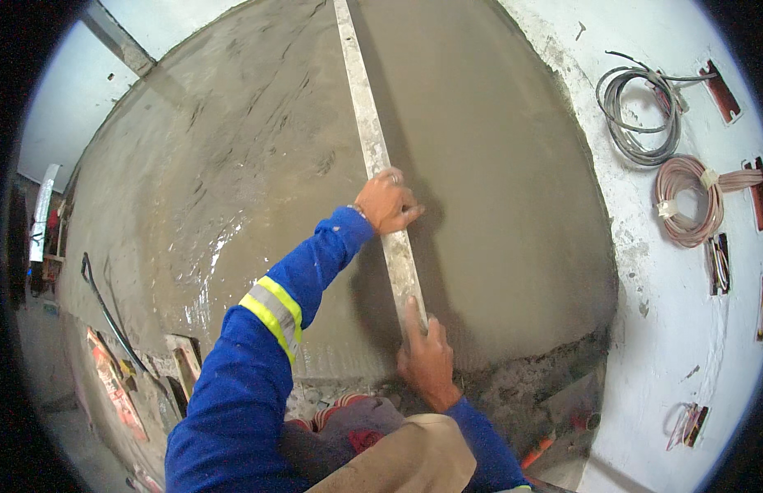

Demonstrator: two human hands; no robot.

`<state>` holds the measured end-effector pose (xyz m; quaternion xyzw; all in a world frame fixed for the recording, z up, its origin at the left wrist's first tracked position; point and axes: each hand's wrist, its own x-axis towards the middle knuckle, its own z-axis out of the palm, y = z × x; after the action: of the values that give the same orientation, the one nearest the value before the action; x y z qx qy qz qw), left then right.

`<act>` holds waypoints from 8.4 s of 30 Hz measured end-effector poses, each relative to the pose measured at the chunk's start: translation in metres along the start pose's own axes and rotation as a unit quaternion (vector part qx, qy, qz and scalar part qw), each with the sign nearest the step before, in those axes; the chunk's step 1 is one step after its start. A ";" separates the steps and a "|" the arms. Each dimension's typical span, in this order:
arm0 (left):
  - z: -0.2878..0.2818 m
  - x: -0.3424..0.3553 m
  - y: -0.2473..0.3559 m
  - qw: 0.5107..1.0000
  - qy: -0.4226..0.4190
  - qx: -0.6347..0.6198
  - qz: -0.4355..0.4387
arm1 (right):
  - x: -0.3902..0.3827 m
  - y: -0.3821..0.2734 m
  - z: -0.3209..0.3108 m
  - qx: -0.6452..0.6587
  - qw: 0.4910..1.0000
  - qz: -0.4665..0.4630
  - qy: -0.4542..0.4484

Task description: The person smooths wet concrete on a floor using a trowel and a long straight edge. They repeatedly level the surface and refine the finish across the area.

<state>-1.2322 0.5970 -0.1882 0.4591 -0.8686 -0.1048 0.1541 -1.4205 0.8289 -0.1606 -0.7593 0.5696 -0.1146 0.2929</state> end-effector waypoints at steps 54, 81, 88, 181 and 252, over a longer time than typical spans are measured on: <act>-0.012 -0.051 -0.030 0.999 -0.007 0.034 -0.016 | -0.008 -0.037 0.034 0.001 0.999 -0.040 0.003; 0.067 -0.381 0.234 0.807 -0.186 -0.370 -0.421 | -0.277 0.225 -0.130 -0.128 0.935 0.328 0.048; 0.125 -0.341 0.270 0.953 -0.149 0.236 -0.113 | -0.300 0.231 -0.095 0.029 0.927 0.345 0.145; -0.168 -0.113 -0.359 0.877 -0.021 0.107 -0.467 | -0.241 -0.054 -0.088 0.171 0.883 0.437 0.005; -0.130 -0.354 0.005 0.972 -0.147 0.045 -0.175 | -0.157 -0.056 -0.086 0.075 0.954 0.278 -0.083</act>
<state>-1.0010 0.8885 -0.1259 0.5903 -0.7915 -0.1574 -0.0170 -1.4710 0.9585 -0.0342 -0.5535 0.7219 -0.0078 0.4154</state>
